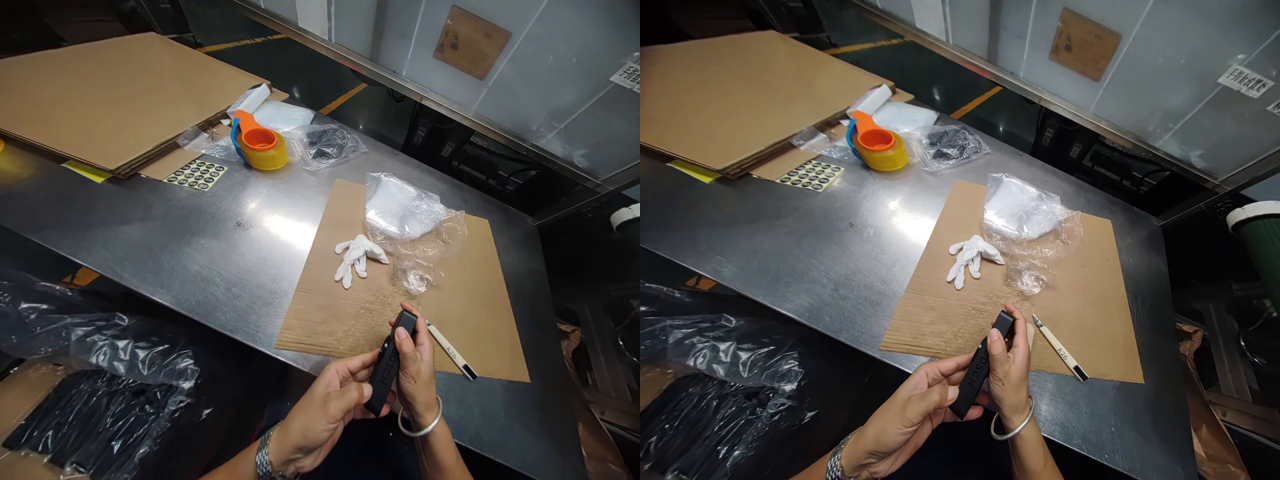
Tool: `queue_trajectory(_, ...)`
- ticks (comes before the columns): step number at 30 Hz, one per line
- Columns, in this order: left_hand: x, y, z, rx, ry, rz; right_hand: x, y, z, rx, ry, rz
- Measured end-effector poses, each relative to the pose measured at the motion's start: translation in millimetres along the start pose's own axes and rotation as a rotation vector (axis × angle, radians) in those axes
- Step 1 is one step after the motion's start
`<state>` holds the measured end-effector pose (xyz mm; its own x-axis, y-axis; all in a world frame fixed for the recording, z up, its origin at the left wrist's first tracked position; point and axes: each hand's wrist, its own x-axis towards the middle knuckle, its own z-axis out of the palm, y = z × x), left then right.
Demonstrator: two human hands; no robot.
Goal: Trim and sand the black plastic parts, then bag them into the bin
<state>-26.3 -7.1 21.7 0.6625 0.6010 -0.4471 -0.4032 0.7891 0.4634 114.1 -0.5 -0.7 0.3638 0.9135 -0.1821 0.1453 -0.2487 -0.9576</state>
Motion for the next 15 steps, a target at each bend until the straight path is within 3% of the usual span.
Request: queue_trajectory(15, 4.2, -7.3, -1.5, -0.096, 0.075, -0.019, -0.9, 2.6, -0.6, -0.033, -0.043, -0.057)
